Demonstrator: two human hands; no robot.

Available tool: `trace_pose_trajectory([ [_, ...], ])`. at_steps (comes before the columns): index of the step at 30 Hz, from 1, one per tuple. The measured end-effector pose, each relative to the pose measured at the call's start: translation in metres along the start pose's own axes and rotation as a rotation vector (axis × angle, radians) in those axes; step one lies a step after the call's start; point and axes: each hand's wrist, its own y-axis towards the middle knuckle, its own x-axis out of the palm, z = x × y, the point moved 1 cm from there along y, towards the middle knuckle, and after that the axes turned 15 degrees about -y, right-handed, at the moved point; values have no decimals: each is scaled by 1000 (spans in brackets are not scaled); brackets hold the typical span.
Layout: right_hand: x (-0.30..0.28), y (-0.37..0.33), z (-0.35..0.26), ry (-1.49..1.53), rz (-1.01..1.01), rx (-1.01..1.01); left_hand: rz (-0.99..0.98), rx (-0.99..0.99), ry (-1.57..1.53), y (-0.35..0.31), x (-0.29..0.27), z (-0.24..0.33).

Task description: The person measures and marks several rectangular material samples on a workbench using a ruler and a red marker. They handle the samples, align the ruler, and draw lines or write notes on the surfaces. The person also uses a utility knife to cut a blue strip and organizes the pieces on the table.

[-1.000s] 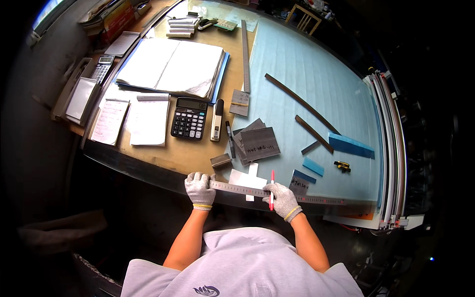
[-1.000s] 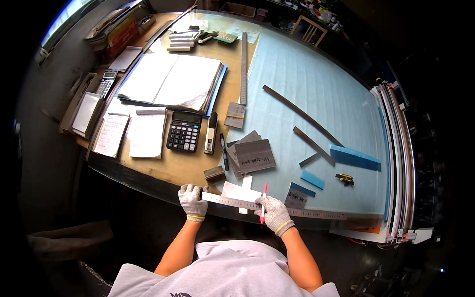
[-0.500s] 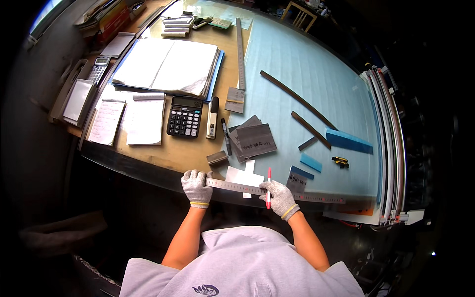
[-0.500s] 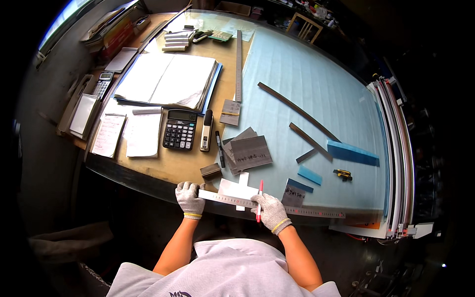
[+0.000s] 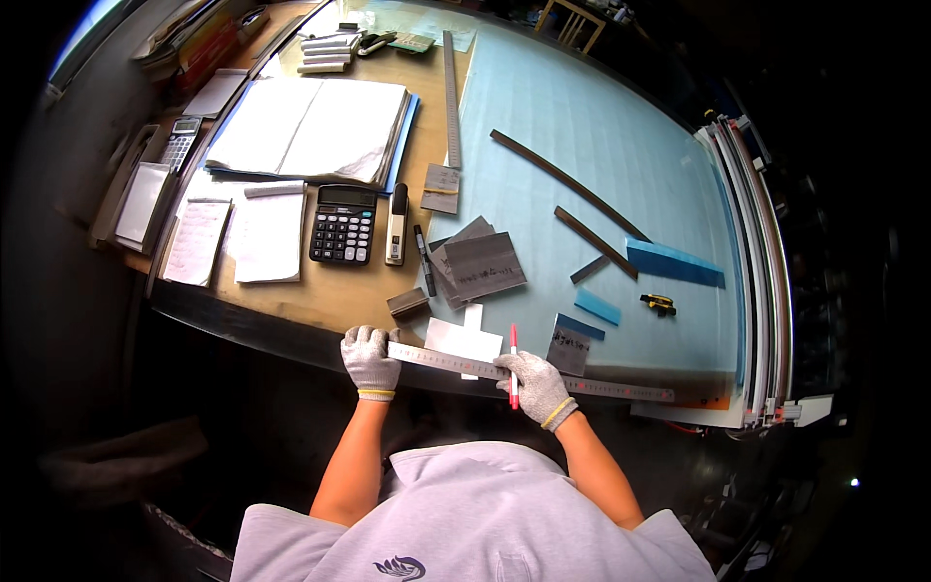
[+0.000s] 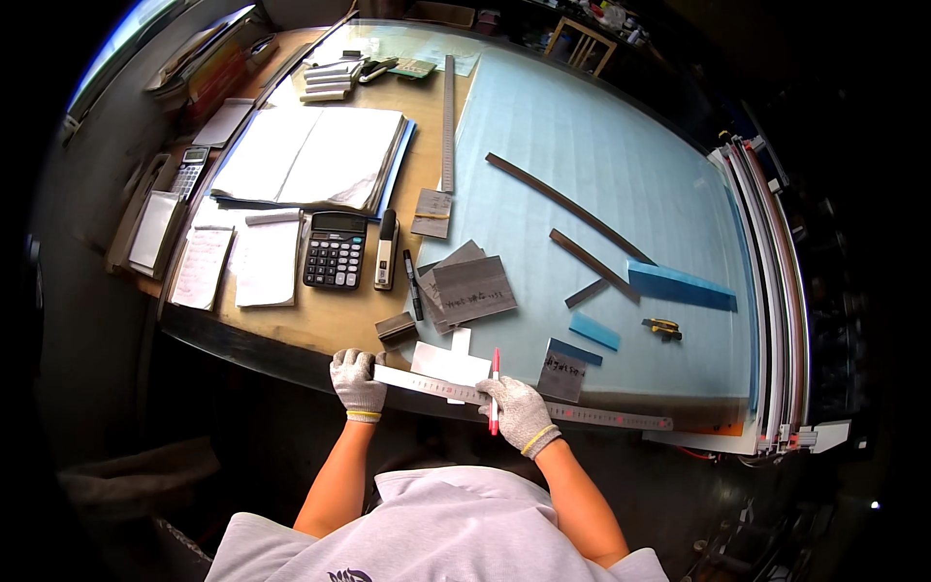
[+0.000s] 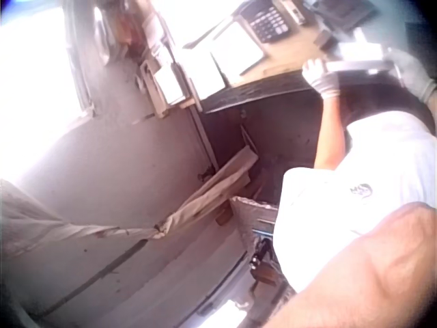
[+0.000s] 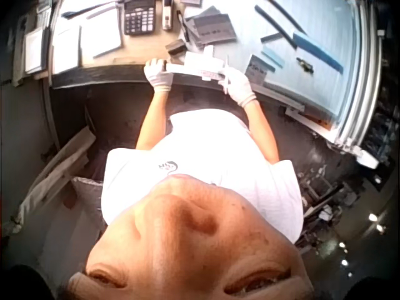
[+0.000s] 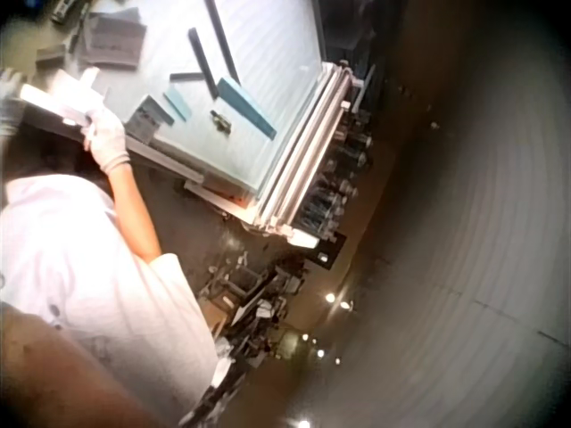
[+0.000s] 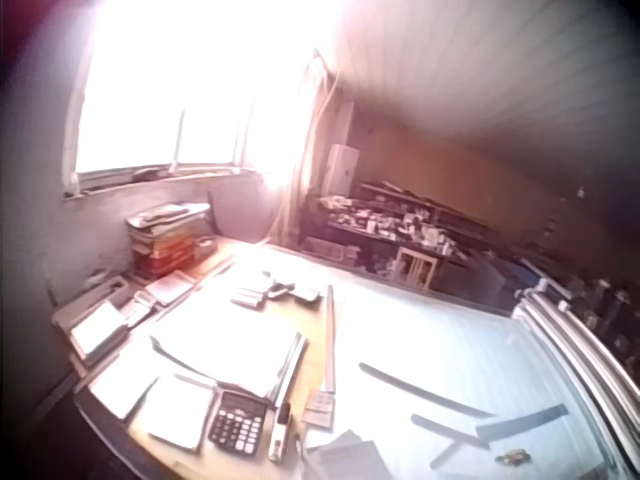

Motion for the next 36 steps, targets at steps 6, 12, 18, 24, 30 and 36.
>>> trace_pose_trajectory([
  [6, -4, -23, 20, 7, 27, 52, 39, -44, 7, -2, 3, -2],
  [12, -18, -56, 75, 166, 155, 223, 18, -60, 82, -3, 4, -7],
  [18, -37, -100, 153, 216, 319, 401, -279, 163, -27, 16, 20, 37],
  [24, -31, -143, 214, 494, 448, 599, -1146, 407, -238, -22, 110, 192],
  [30, -38, -173, 245, 448, 474, 639, -1258, 500, -115, -57, 165, 236],
  [36, -28, -188, 258, 469, 399, 654, -1180, 424, -11, -40, 151, 199],
])
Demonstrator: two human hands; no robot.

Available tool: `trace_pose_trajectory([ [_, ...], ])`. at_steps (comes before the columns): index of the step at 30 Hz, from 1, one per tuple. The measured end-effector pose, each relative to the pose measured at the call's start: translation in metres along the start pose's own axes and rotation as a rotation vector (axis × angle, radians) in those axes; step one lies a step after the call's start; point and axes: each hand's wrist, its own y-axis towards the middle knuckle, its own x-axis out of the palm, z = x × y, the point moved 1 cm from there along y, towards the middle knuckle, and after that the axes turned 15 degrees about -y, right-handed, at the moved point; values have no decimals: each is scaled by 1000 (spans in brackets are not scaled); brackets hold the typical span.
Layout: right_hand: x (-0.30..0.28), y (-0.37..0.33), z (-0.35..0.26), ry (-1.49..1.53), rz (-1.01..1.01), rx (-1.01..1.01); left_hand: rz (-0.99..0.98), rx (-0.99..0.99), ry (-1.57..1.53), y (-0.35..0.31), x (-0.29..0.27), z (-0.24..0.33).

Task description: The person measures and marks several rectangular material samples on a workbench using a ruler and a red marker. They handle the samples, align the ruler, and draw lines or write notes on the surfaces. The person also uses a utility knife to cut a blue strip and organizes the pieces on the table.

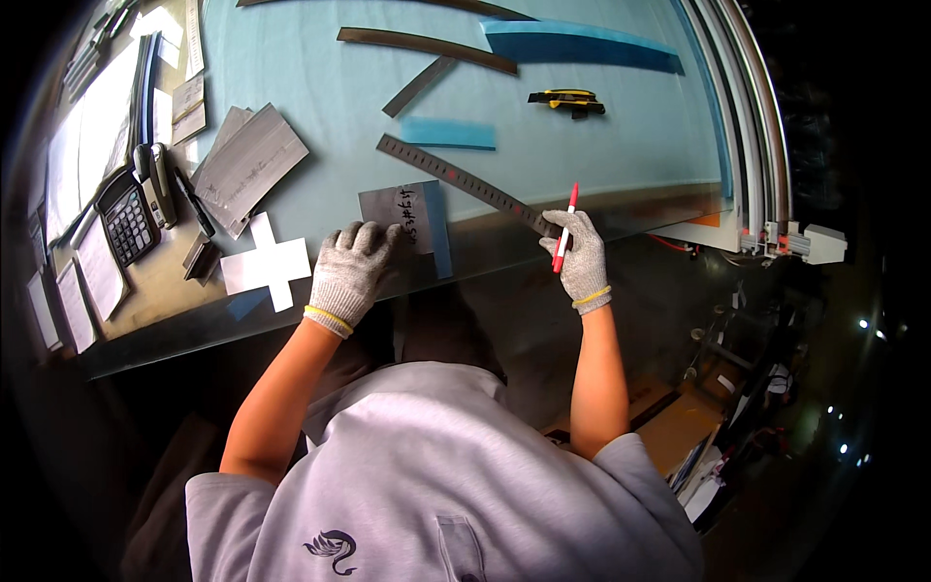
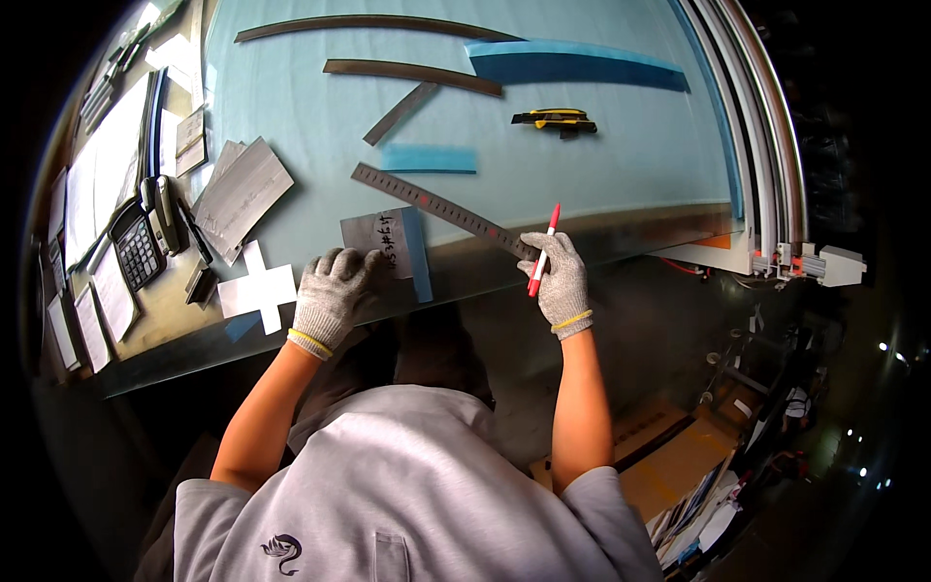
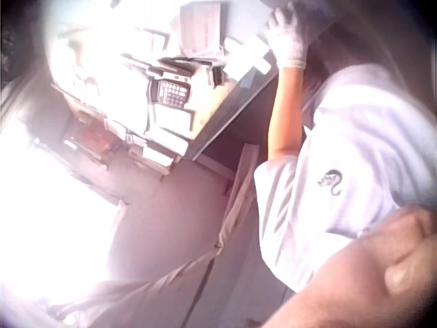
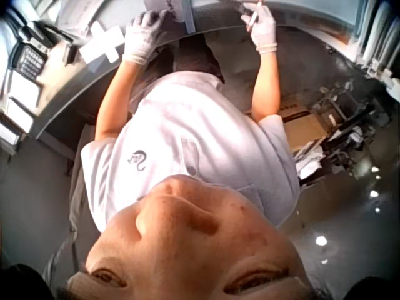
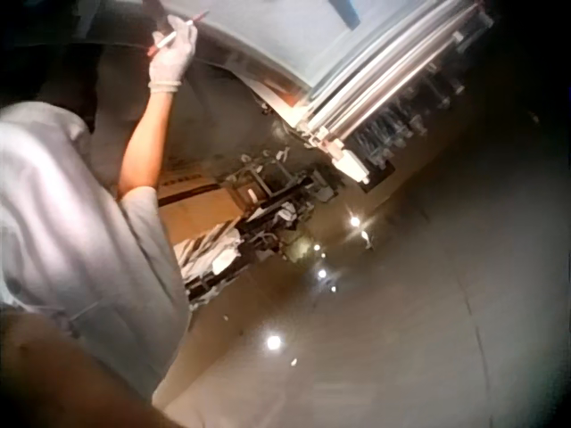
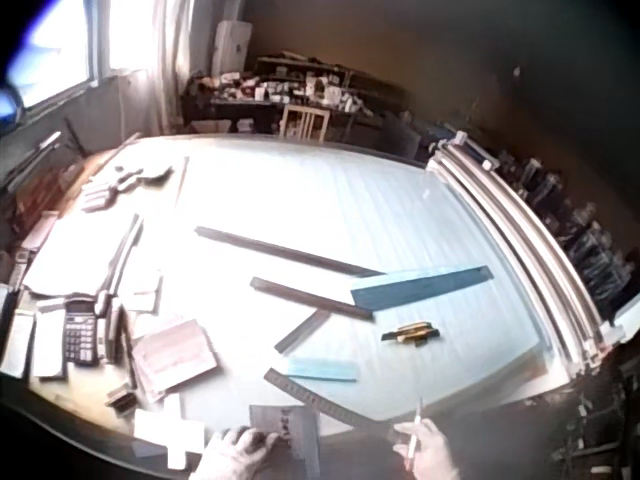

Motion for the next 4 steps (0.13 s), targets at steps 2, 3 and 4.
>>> trace_pose_trajectory([
  [2, 9, -2, 19, -20, -52, 9, 64, 13, -6, -9, 1, -5],
  [3, 13, -3, 25, -31, -80, 13, 95, 19, -11, -13, 2, -7],
  [4, 18, -5, 31, 36, -136, 66, 101, 23, -56, -14, 6, -12],
])
